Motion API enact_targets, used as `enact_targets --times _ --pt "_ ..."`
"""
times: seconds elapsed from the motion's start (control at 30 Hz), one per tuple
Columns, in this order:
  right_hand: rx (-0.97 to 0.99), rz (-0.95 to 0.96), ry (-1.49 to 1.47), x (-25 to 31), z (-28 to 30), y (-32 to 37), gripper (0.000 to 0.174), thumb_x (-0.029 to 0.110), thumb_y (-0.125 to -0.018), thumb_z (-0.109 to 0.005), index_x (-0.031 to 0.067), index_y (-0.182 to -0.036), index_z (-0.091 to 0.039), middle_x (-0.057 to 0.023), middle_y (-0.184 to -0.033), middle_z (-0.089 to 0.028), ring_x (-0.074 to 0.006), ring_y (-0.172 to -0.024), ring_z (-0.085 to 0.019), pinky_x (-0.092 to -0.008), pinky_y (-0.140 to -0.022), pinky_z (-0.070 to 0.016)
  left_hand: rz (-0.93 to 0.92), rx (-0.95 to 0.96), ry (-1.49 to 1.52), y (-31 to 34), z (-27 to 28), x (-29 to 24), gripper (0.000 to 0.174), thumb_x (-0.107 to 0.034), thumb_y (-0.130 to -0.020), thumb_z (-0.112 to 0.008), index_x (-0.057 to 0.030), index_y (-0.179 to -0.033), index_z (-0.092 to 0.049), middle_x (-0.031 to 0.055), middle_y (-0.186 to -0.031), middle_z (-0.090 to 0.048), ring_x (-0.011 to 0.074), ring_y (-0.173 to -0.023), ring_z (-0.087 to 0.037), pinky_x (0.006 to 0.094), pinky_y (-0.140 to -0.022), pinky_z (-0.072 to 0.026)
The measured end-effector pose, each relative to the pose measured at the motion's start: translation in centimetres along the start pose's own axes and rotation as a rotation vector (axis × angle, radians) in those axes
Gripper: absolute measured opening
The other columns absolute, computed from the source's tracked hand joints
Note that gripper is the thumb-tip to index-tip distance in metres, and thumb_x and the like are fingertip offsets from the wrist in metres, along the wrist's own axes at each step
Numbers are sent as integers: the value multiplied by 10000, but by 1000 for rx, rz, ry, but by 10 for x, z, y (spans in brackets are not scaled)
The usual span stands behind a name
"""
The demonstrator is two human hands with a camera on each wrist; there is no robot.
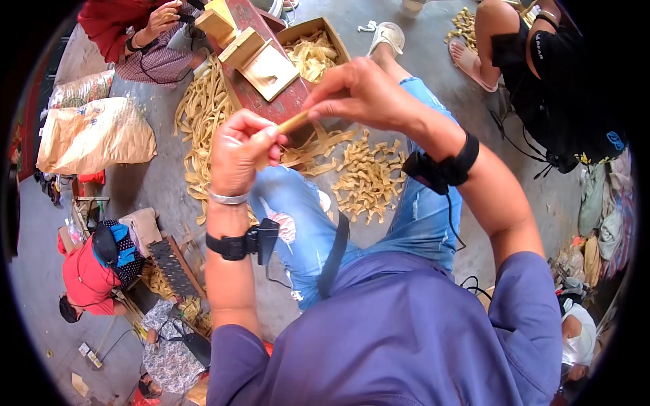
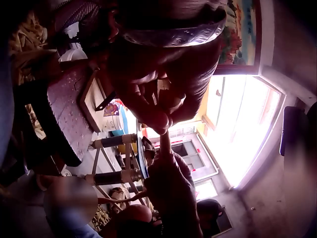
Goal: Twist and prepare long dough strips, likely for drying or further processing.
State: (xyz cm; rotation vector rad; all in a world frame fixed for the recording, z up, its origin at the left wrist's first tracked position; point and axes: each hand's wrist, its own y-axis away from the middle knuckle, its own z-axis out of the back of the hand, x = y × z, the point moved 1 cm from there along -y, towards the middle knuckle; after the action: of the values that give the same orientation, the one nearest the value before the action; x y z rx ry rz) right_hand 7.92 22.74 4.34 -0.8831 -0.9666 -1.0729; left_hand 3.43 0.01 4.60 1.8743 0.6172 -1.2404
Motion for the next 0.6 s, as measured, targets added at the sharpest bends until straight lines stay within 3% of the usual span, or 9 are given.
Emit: enact_targets --times 0.03,0.17,0.27,0.47,0.6 --pt "-6 -22 -52 -9 -1 -11 160 110 -779 -729 14 -906 -711 -84 -794 -682 -147 -713 -631 -275 -638 -490 -42 -11 -37 -7 10 -2 72 -30 -833 -643 -8 -843 -575 114 -727 -652 102 -541 -582 221 -485 -497" --pt "-71 180 59 -40 9 -68 162 123 -821 -700 3 -930 -704 -66 -798 -665 -112 -717 -617 -250 -643 -502 -53 -124 98 -52 46 3 81 -48 -856 -630 -2 -917 -605 100 -771 -643 106 -570 -577 221 -497 -492" --pt "-173 149 252 -60 6 -97 160 134 -827 -694 4 -918 -704 -83 -793 -670 -131 -698 -622 -260 -619 -492 -59 -172 178 -79 59 13 126 -66 -857 -646 1 -957 -611 99 -785 -645 107 -581 -578 222 -522 -496" --pt "-213 41 269 -74 -4 -116 185 170 -828 -692 -4 -892 -696 -107 -783 -671 -172 -668 -625 -291 -606 -489 -32 -205 201 -100 76 24 132 -79 -854 -653 -1 -952 -610 105 -794 -647 114 -593 -586 224 -526 -508" --pt "-293 146 616 -102 -16 -124 172 170 -825 -684 -2 -832 -691 -108 -770 -666 -177 -657 -625 -290 -610 -492 8 -225 166 -106 73 32 126 -85 -860 -648 -5 -947 -606 106 -806 -649 106 -597 -586 222 -525 -527"
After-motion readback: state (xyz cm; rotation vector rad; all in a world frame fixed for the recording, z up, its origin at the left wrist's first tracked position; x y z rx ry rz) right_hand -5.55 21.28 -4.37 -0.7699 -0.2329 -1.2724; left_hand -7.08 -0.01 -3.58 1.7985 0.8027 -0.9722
